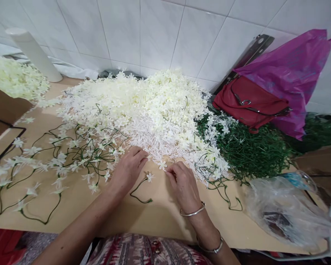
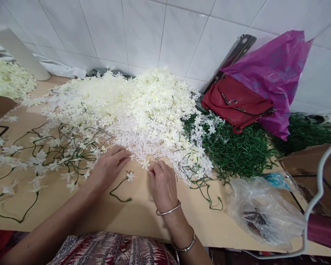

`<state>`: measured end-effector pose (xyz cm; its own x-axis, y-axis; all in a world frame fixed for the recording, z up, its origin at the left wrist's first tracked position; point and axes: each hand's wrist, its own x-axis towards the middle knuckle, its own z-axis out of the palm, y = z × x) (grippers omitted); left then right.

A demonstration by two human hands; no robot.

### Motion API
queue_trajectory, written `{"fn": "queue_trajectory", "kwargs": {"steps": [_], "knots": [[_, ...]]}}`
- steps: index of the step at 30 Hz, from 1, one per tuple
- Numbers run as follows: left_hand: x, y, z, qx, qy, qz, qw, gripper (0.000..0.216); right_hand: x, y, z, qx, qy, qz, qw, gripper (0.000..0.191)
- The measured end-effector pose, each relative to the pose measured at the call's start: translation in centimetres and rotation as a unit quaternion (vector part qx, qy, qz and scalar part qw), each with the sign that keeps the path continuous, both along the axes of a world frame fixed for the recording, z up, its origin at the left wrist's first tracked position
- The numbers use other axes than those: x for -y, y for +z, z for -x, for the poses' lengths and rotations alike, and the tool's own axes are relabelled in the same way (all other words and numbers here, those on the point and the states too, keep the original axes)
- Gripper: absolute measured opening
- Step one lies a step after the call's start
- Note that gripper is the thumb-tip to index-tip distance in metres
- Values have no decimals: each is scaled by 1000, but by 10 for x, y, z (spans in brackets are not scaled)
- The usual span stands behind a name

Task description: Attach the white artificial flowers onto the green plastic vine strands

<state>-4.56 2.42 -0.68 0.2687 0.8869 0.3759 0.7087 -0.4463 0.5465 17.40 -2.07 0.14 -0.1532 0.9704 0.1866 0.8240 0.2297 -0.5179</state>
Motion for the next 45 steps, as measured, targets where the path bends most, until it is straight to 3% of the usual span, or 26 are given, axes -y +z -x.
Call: {"fn": "queue_trajectory", "kwargs": {"steps": [4, 8, 11, 14, 19, 28, 37, 41, 45], "knots": [[-2, 0, -3, 25, 3, -12, 1000, 22, -5, 9, -13, -92, -31, -16, 995, 13], [3, 15, -13, 181, 14, 12, 983, 15, -11, 27, -15, -186, -50, 13, 981, 13], [4, 21, -26, 387, 1, 155, 909, 12, -17, 39, -5, -297, -42, 33, 953, 6], [3, 15, -34, 496, 2, 250, 832, 22, -18, 43, 8, -356, -41, 18, 933, 4], [7, 1, -35, 515, -6, 290, 807, 29, -14, 41, 21, -346, -14, -22, 938, 7], [10, 5, -38, 546, -27, 332, 769, 25, -14, 37, 23, -272, -12, -94, 958, 16], [7, 2, -36, 493, -35, 308, 813, 22, -17, 32, 21, -237, 42, -125, 963, 16], [7, 7, -35, 462, -54, 257, 847, 17, -15, 29, 27, -272, -35, -119, 954, 12], [13, 15, -36, 381, -54, 138, 912, 17, -13, 23, 34, -367, -93, -93, 921, 22]]}}
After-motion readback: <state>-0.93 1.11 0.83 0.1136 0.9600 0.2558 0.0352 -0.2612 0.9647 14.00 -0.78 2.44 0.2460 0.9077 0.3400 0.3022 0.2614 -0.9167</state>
